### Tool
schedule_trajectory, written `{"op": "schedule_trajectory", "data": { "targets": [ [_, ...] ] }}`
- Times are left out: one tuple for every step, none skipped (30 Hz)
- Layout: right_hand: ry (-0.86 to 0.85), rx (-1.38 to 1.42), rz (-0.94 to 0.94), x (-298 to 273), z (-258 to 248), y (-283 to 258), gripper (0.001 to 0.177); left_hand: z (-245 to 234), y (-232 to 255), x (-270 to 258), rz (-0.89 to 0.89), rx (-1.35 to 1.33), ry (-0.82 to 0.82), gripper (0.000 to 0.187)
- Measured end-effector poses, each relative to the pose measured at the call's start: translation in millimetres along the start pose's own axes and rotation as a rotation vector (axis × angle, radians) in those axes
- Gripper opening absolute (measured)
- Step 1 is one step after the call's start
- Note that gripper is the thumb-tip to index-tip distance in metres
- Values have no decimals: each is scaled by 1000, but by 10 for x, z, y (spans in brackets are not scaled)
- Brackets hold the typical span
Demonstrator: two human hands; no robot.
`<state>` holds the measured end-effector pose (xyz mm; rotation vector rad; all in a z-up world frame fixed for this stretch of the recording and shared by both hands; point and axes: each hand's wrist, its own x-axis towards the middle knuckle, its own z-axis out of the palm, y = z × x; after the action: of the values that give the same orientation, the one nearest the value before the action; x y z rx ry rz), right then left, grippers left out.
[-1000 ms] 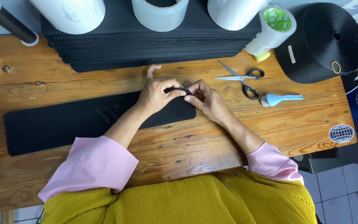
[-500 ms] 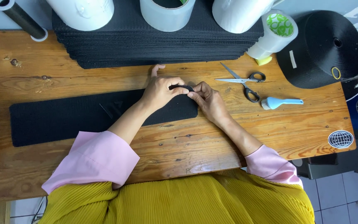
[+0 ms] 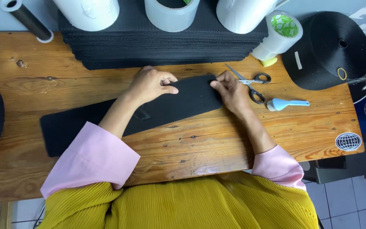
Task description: The person folds a rectangular piece of black fabric on a wooden table, then uses scissors to trim the edges. They continue to fold and cut the fabric into smaller pieces, handling the material with both hands throughout the process.
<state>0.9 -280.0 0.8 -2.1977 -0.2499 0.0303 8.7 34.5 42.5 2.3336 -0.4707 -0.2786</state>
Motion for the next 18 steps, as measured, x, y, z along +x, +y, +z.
{"op": "schedule_trajectory", "data": {
  "targets": [
    [-1,1,-4,23,-77,24,15,-88,6,-45,-1,2,3,38],
    [-11,24,15,35,-157,51,14,-171,14,-87,-66,2,-63,40],
    [-20,47,33,49,-235,80,13,-252,21,-128,-130,3,-128,42],
    [-21,46,33,75,-300,126,13,-285,-6,-166,-131,2,-128,42],
    [17,86,62,101,-365,173,12,-317,-34,-204,-161,-10,-161,46],
    [55,127,90,128,-425,218,11,-351,-62,-246,-192,-21,-193,49],
    [54,127,90,141,-520,308,11,-356,-139,-275,-194,-21,-192,49],
    [42,70,90,165,-613,397,11,-368,-218,-298,-219,-17,-207,51],
    [31,13,89,190,-707,486,12,-381,-296,-320,-245,-14,-223,53],
    [30,15,90,184,-757,522,12,-436,-266,-374,-247,-13,-223,53],
    [23,11,95,176,-806,560,12,-491,-237,-429,-274,-3,-244,54],
    [16,7,99,172,-859,597,11,-543,-208,-480,-301,7,-264,56],
    [16,8,99,206,-898,728,11,-578,-264,-521,-302,7,-264,56],
    [35,0,105,238,-938,857,13,-611,-320,-566,-307,29,-265,55],
    [54,-7,110,270,-978,984,14,-644,-376,-613,-312,51,-265,53],
    [52,-7,108,247,-1051,980,14,-720,-339,-671,-314,50,-263,53],
    [78,-62,92,225,-1124,974,17,-797,-302,-730,-345,61,-260,51],
    [104,-117,77,198,-1193,967,19,-875,-264,-794,-377,72,-258,48]
  ]
}}
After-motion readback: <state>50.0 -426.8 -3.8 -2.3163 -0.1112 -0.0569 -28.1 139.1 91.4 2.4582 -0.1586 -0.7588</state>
